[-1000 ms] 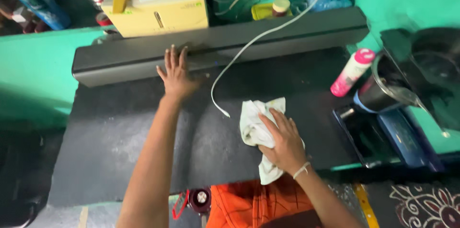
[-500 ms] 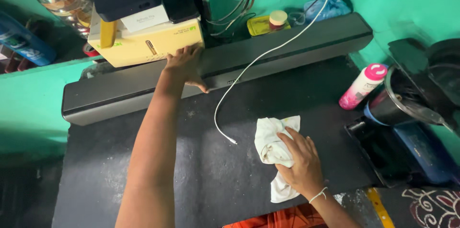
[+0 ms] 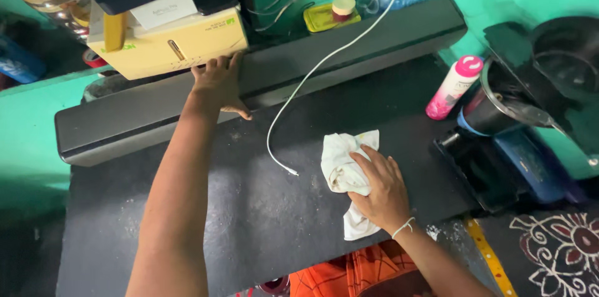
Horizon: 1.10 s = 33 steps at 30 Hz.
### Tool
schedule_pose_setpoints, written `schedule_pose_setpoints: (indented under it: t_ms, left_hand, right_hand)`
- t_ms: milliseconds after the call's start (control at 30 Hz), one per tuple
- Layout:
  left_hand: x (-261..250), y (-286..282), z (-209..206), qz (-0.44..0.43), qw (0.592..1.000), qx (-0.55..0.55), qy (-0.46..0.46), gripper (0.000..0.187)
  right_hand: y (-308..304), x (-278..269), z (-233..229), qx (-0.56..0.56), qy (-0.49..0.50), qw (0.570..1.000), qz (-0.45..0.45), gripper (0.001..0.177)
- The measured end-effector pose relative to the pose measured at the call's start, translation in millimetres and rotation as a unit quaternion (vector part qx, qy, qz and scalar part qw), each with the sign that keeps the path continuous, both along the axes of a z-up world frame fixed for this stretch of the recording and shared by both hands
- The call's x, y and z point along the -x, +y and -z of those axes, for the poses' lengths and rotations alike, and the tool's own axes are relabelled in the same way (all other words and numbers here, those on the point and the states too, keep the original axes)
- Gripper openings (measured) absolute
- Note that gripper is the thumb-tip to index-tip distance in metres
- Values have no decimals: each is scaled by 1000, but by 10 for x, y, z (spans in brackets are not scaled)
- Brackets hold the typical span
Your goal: The person clears various items including a mirror, comb, and bottles from a desk surface and سپس wipes the surface and a large soundbar with a cloth.
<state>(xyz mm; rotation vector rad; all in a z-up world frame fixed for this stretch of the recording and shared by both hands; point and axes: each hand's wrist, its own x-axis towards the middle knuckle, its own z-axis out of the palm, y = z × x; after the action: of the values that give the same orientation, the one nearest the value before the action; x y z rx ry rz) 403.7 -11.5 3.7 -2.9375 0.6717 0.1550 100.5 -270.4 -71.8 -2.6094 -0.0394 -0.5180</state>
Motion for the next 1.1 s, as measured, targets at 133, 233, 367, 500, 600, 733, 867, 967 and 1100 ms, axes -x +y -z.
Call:
schedule_pose_setpoints:
  t_ms: [133,233,367,500,600,733,867,967,1100]
  left_hand:
    - [-28,-18,54,-14,1000,-19,1,154]
    - [9,-47,-3,-16,1000,-21,6,153]
    - [76,-11,-73,-15,999,-22,27,148]
    - [182,74,-97,-3,1000,1,17,146]
    - [246,75,-118,-24,999,-16,32,145]
    - [397,133,-182,-17,998,-33,43,144]
    - [620,239,-232,-7,998,-35,49,144]
    - [787,323,-253,-13,997,-38,61,144]
    - [1032,452,-284,-9,998,-21,64,140]
  right_hand:
    - [0,19,19,-3,3,1000,2,76]
    - [3,19,20,-2,8,1000,9,77]
    - [-13,18,28,6,10,1000,7,77]
    - [9,14,40,5,10,1000,15,78]
    - [0,23,37,6,7,1000,16,77]
    - [-3,22,14,4,3,1000,12,76]
    - [-5,20,2,-1,2,1000,11,74]
    - [-3,23,27,-2,-12,1000,17,71]
    - [-24,28,70,-2,-34,999,29,69]
